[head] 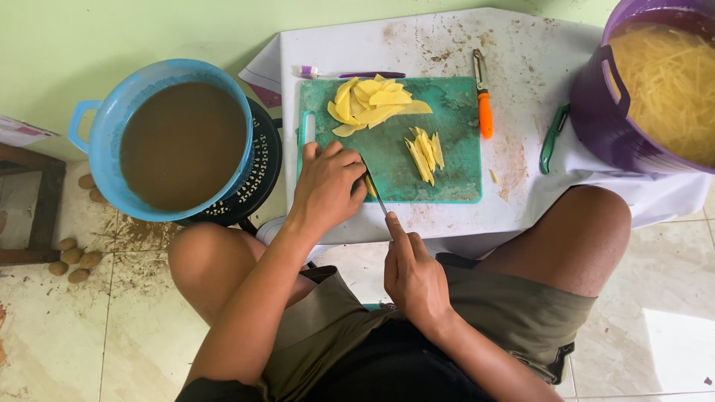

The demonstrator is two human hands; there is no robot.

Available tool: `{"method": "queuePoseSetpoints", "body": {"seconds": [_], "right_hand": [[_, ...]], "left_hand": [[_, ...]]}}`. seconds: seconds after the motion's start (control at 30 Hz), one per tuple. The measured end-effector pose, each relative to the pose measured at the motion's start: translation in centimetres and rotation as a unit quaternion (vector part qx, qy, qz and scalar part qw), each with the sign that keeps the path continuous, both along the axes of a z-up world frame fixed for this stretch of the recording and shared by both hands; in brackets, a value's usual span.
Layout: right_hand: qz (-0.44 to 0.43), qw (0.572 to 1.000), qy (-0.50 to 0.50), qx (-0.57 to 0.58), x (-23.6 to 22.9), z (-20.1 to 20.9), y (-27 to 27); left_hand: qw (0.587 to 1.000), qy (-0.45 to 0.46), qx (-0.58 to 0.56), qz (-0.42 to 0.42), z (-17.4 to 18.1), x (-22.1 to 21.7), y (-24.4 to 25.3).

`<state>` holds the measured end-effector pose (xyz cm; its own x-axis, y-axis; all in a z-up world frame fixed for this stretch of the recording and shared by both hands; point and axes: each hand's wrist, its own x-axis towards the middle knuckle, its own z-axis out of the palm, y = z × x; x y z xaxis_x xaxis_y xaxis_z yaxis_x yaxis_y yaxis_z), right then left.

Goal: Julienning potato slices into thin strips using a knife on a cutting board.

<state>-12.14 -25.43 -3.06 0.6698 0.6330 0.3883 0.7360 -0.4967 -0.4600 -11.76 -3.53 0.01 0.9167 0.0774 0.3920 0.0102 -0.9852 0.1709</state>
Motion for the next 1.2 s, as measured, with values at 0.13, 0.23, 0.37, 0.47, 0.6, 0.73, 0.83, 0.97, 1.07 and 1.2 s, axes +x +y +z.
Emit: {"method": "queuePoseSetpoints", "body": {"seconds": [0.13,0.23,0.37,0.47,0.6,0.73,0.83,0.97,1.07,1.2], "right_hand": [[-0.004,0.999,-0.034,-0.031,-0.3,-1.1,0.3],[-0.014,0.995,-0.065,-0.068,-0.4,-1.9,0.4],[-0.009,0.992,-0.094,-0.081,-0.8,-2.3,0.6],[-0.012,0.989,-0.119,-0.092,-0.6,-2.5,0.6],[-0.01,0.984,-0.145,-0.099,-0.3,-2.4,0.2],[-0.006,0.985,-0.14,-0.097,-0.2,-2.8,0.2],[-0.008,0.986,-0.136,-0.095,-0.2,-3.0,0.2],[-0.009,0.99,-0.113,-0.088,-0.3,-3.0,0.2],[-0.008,0.99,-0.104,-0.091,-0.4,-2.6,0.3],[-0.019,0.991,-0.101,-0.09,-0.6,-3.2,0.5]], "left_hand": [[1.0,0.0,0.002,-0.003,0.0,0.1,0.0],[1.0,-0.003,-0.002,-0.001,-0.1,0.1,0.0],[1.0,0.004,-0.007,0.003,-0.4,0.0,0.0],[1.0,0.001,-0.009,0.003,-0.4,0.1,0.2],[1.0,-0.003,-0.014,0.008,-0.6,-0.1,0.2],[1.0,-0.004,-0.018,0.014,-0.4,-0.2,0.0],[1.0,-0.001,-0.02,0.018,-0.5,-0.1,0.0],[1.0,-0.005,-0.02,0.021,-0.6,-0.1,-0.1],[0.999,-0.004,-0.022,0.023,-0.6,0.0,-0.1],[0.999,0.001,-0.024,0.024,-0.5,0.0,-0.2]]}}
